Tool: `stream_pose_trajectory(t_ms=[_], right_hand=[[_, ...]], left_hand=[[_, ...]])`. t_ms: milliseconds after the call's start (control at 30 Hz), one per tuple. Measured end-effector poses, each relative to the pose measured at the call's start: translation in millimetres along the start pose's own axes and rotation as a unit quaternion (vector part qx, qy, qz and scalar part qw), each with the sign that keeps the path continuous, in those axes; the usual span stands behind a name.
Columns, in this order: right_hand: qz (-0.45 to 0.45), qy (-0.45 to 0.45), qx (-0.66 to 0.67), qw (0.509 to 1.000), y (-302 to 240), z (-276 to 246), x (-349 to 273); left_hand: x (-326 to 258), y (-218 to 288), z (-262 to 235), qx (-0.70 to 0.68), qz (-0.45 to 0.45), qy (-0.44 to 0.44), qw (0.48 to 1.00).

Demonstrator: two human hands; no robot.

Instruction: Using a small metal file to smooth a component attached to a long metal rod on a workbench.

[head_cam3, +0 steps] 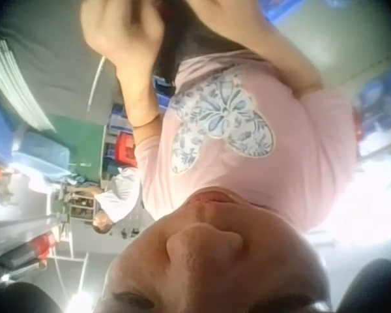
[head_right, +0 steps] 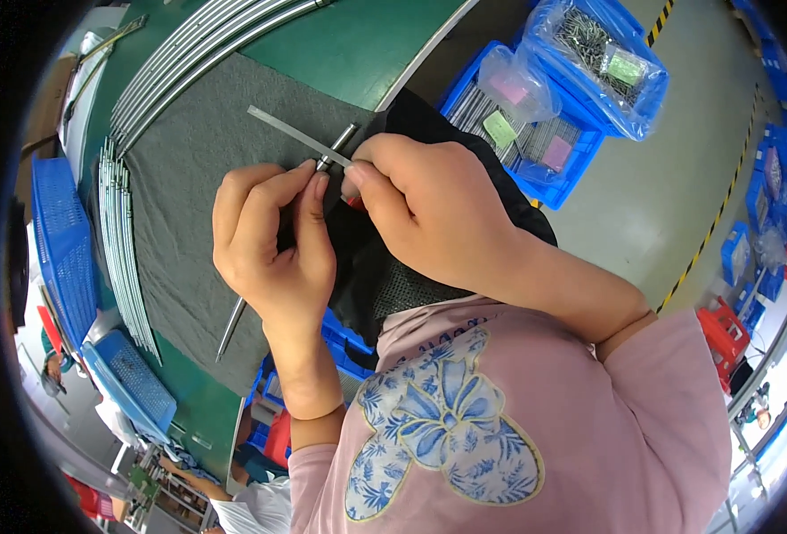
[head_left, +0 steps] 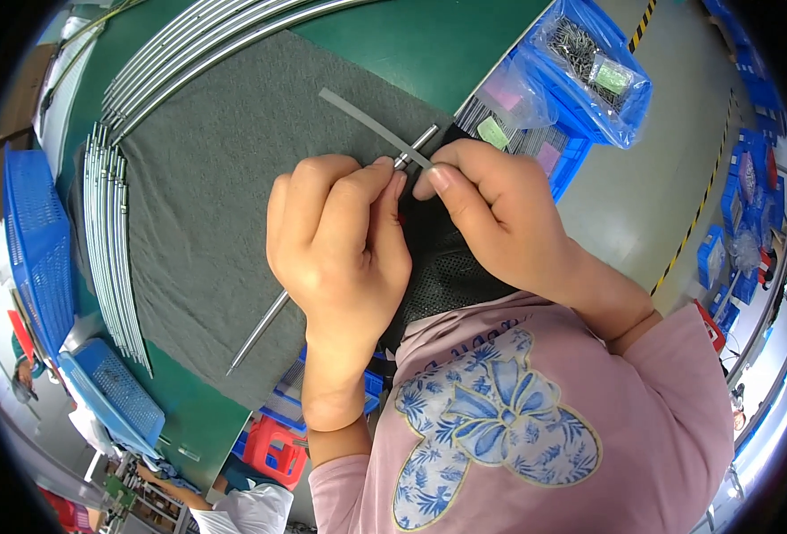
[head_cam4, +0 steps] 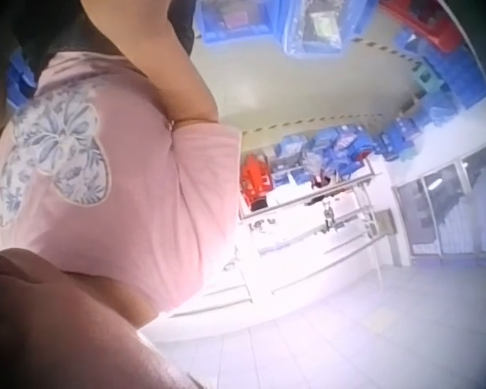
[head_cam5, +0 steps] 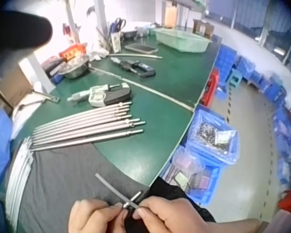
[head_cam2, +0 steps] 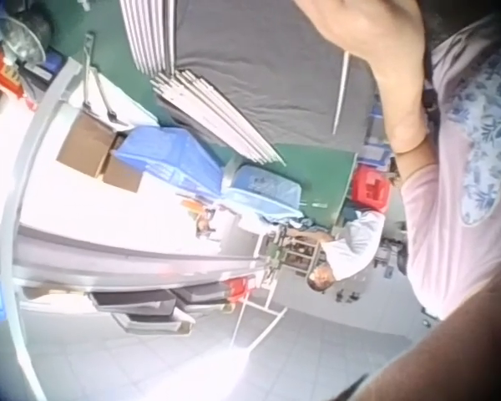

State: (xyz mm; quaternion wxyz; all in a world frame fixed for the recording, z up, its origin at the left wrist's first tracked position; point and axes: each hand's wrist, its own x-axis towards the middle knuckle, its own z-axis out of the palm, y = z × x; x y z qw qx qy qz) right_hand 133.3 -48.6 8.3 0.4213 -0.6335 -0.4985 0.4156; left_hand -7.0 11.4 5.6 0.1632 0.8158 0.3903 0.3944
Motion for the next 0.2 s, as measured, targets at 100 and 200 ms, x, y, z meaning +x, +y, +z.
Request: stream_pose_trajectory(t_ms=[100, 200], right_hand=[[-0.006, 0.012, -0.015, 1.000, 9, -1, -15], [0.009, -0.016, -0.004, 1.000, 7, -6, -10]], left_hand=[[-1, 1, 2, -0.009, 0.001, 0.003, 1.000], [0, 0, 0, 0.003, 0.014, -0.007, 1.000]])
